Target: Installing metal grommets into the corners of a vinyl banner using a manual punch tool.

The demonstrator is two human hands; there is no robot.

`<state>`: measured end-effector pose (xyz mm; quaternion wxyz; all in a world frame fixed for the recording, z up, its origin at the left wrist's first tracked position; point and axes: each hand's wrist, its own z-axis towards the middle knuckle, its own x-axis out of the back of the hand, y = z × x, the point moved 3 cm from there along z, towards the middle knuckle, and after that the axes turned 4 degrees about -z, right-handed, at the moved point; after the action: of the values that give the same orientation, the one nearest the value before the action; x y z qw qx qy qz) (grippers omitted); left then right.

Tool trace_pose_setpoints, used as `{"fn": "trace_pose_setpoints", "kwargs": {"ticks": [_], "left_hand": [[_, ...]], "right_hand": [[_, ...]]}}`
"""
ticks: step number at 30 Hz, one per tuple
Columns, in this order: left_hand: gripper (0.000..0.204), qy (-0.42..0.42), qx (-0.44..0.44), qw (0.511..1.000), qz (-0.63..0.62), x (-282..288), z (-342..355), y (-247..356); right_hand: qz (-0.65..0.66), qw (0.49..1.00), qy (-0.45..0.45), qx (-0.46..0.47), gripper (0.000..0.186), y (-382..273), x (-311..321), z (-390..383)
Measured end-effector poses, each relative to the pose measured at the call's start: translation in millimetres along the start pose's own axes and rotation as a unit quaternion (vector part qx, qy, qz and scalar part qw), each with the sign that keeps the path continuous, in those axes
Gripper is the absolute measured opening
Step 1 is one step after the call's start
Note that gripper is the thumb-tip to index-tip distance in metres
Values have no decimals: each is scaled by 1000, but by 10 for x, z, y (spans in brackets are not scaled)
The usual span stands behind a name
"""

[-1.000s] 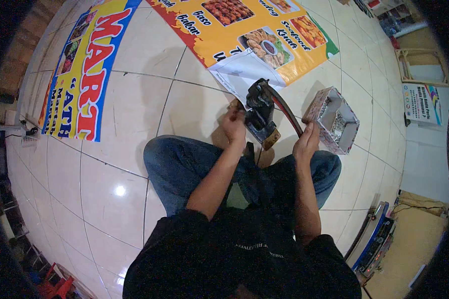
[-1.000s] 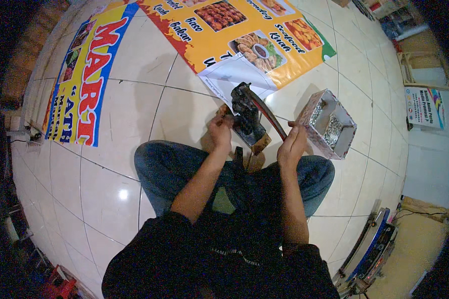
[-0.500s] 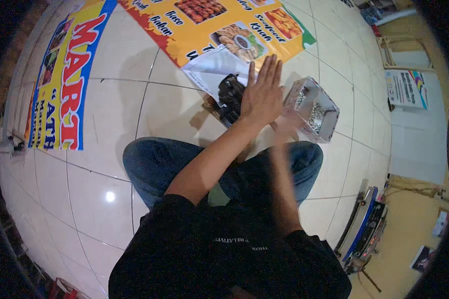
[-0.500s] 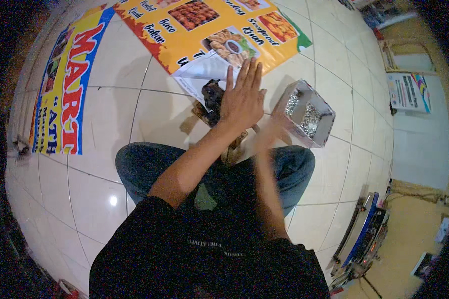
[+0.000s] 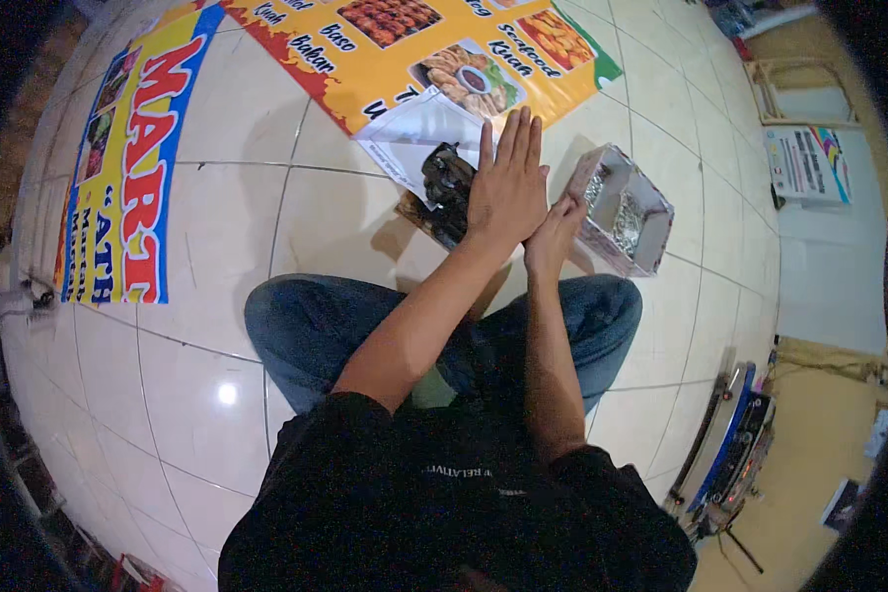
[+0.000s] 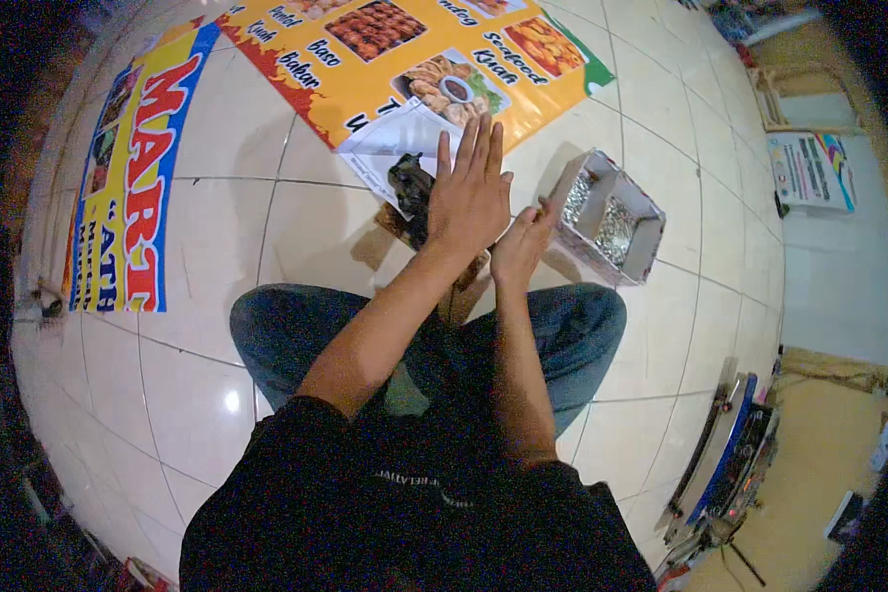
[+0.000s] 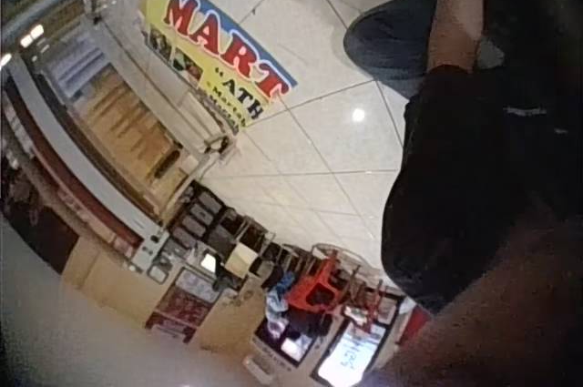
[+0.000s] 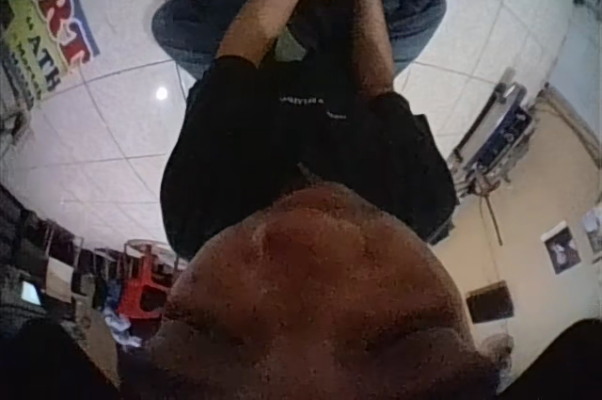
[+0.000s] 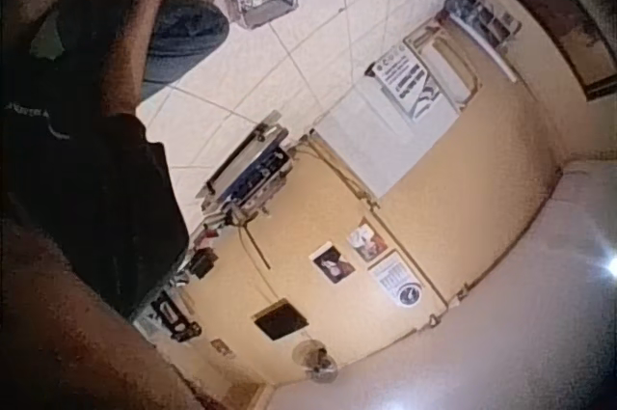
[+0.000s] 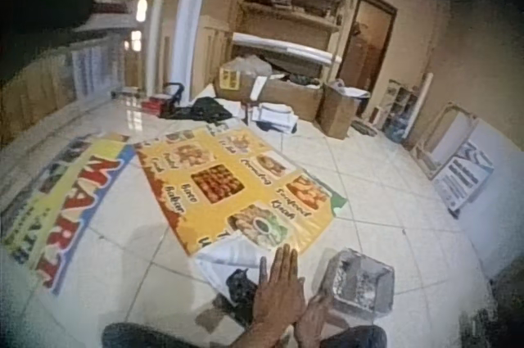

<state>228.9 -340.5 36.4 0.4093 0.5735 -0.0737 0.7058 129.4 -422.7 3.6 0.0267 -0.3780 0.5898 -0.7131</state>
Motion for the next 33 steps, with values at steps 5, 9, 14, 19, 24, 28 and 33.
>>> {"fn": "trace_pose_setpoints", "kwargs": {"ticks": [5,9,14,19,24,28,33], "left_hand": [[61,10,15,1000,18,112,67,-13],[62,82,72,992,-56,265,183,-76],[46,115,62,968,-214,376,283,-255],[38,183,264,790,-522,314,92,-1294],[37,133,307,908,-252,-244,-8,-2279],[50,81,234,940,-235,-869,206,-2503],[102,-64,258,964,-15,-1392,461,-2611]], "right_hand": [[213,942,-234,-113,41,469,-282,182],[426,828,-347,-114,50,338,-283,175],[40,848,-518,106,56,299,-1148,75],[-21,773,-613,162,45,334,-1061,331],[-155,701,-658,226,53,396,-532,662],[-170,685,-678,206,46,721,-193,1156],[-329,721,-545,272,40,1547,564,2030]]}}
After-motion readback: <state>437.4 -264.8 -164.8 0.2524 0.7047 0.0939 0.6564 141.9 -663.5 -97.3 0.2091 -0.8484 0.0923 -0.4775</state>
